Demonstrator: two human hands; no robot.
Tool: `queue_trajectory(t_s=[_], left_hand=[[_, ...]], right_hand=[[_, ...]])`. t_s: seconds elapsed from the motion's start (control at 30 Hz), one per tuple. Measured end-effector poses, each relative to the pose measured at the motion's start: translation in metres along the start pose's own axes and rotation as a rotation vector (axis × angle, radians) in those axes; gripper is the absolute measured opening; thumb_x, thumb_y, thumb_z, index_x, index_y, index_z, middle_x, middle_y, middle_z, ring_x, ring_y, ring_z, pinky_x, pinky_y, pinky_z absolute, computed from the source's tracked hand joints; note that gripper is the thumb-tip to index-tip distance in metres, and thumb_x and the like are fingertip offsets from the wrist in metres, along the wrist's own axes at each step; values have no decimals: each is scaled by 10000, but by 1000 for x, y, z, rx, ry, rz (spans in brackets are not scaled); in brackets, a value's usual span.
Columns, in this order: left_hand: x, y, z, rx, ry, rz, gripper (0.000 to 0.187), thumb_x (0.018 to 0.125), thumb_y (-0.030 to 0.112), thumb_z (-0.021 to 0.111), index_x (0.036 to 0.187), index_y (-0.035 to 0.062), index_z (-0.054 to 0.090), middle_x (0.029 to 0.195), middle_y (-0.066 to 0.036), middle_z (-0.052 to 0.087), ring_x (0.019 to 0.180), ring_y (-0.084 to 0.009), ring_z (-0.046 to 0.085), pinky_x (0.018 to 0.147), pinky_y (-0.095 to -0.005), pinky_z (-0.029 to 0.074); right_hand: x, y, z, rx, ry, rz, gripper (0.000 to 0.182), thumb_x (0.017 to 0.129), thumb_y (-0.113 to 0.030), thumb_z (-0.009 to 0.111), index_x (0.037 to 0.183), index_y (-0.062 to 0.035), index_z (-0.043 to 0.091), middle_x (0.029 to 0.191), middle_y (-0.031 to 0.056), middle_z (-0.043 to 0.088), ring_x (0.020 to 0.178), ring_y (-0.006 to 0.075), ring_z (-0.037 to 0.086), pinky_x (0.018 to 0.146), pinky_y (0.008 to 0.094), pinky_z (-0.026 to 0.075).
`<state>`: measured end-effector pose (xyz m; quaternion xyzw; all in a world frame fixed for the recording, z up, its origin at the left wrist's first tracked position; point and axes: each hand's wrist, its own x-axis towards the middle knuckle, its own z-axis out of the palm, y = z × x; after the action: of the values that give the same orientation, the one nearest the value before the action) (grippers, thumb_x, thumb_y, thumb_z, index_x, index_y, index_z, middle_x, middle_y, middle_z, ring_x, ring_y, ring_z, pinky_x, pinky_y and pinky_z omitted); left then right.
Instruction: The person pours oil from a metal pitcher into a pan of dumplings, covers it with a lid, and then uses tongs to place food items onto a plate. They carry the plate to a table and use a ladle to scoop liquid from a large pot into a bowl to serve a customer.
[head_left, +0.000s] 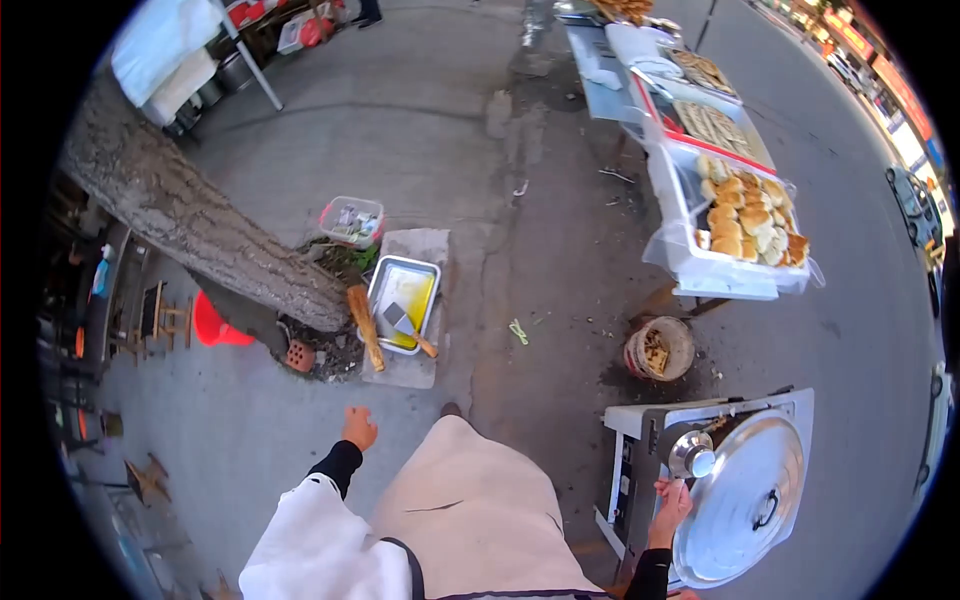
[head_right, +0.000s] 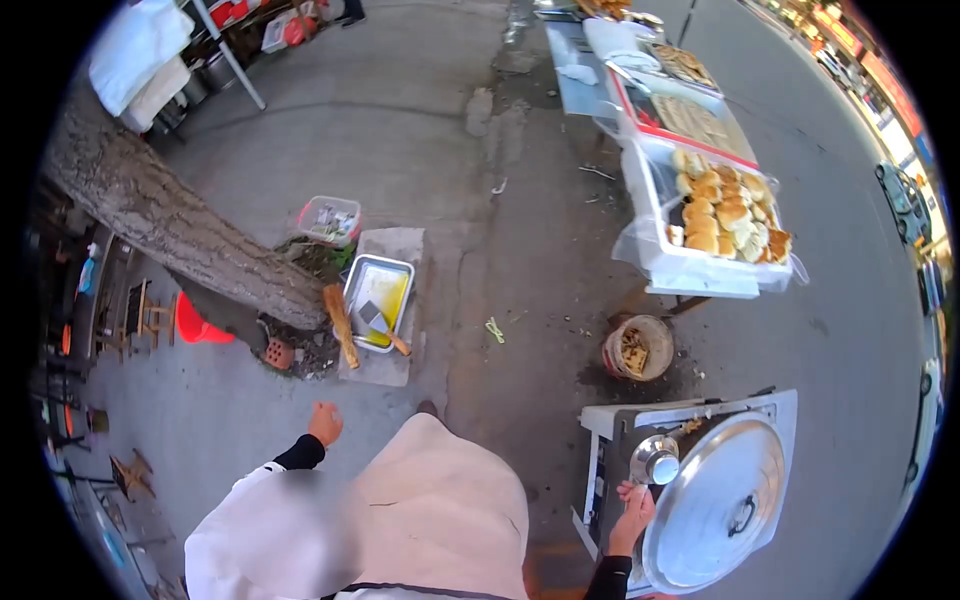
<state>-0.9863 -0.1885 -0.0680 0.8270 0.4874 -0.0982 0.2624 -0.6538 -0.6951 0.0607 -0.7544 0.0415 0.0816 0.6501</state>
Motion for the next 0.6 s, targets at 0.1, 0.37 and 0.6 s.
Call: queue_trajectory(t_s=[0.1, 0.37, 0.6], left_hand=[[-14, -57, -19, -97, 72, -182, 273, 747, 115, 644, 1001, 67, 559, 1100, -195, 491, 1048, -414, 485, 881, -443, 439], [-121, -148, 57, -229, 46, -325, 223, 737, 134, 652, 933, 58, 578, 959, -188, 547, 965, -366, 508, 834, -423, 440], [-274, -128, 151, -322, -4, -705, 287, 769, 181, 685, 1012, 45, 615, 996, -174, 618, 975, -336, 537, 856, -417, 438]], right_hand=[[42, 24, 114, 7, -226, 114, 351, 975, -270, 480, 685, -72, 472, 869, 97, 635, 753, 121, 576, 704, 242, 435], [105, 132, 427, -185, -769, 266, 357, 948, -288, 516, 673, -60, 507, 838, 81, 624, 808, 153, 618, 696, 262, 466], [127, 254, 672, -336, -1040, 254, 388, 933, -324, 516, 648, -62, 504, 699, 32, 591, 674, 130, 597, 591, 263, 449]])
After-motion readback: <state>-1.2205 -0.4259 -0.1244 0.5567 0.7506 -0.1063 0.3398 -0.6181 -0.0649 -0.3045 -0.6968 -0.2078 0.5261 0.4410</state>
